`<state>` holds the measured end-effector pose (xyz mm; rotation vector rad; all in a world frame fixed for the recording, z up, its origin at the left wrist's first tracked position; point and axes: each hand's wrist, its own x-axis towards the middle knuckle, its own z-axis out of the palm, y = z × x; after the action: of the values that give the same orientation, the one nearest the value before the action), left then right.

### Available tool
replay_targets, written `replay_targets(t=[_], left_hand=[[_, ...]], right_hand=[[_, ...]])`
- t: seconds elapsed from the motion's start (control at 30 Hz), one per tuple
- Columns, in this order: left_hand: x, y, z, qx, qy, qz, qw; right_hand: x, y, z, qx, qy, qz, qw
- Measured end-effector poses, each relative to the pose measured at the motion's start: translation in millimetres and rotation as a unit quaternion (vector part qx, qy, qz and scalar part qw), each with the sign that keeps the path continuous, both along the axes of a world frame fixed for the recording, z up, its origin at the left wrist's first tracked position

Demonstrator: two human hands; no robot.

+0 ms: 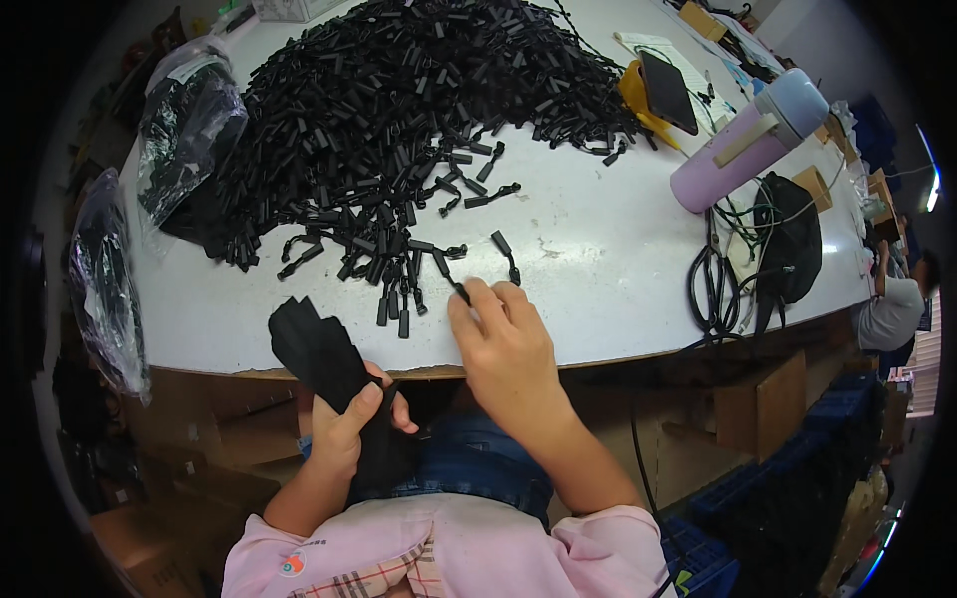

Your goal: The person is manually assembling small black plastic components onto a fabric strap at a workstation.

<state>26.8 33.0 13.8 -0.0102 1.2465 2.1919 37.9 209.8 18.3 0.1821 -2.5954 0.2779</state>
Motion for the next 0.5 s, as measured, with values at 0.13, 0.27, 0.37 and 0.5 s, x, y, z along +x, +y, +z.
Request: replay_targets(t=[0.13, 0.27, 0.37, 0.5], left_hand=[[-0.5, -4.9, -1.9, -0.012, -0.02, -0.033, 0.999], [2.0, -0.9, -4.9, -0.117, 0.102, 0.008, 0.988], [1.9, 1.5, -3.3, -0.142, 0.177, 0.04, 0.973], [2.2, 4.1, 0.1, -0.103, 0.168, 0.036, 0.98]], right_hand=[[9.5, -0.7, 8.9, -0.003, -0.084, 0.0, 0.996], [11.3, -4.0, 5.2, -0.132, -0.076, -0.009, 0.988], [18.2, -20.0, 1.7, -0.467, -0.085, 0.045, 0.879], [22.8, -43.0, -2.8, -0.653, -0.074, 0.135, 0.741]])
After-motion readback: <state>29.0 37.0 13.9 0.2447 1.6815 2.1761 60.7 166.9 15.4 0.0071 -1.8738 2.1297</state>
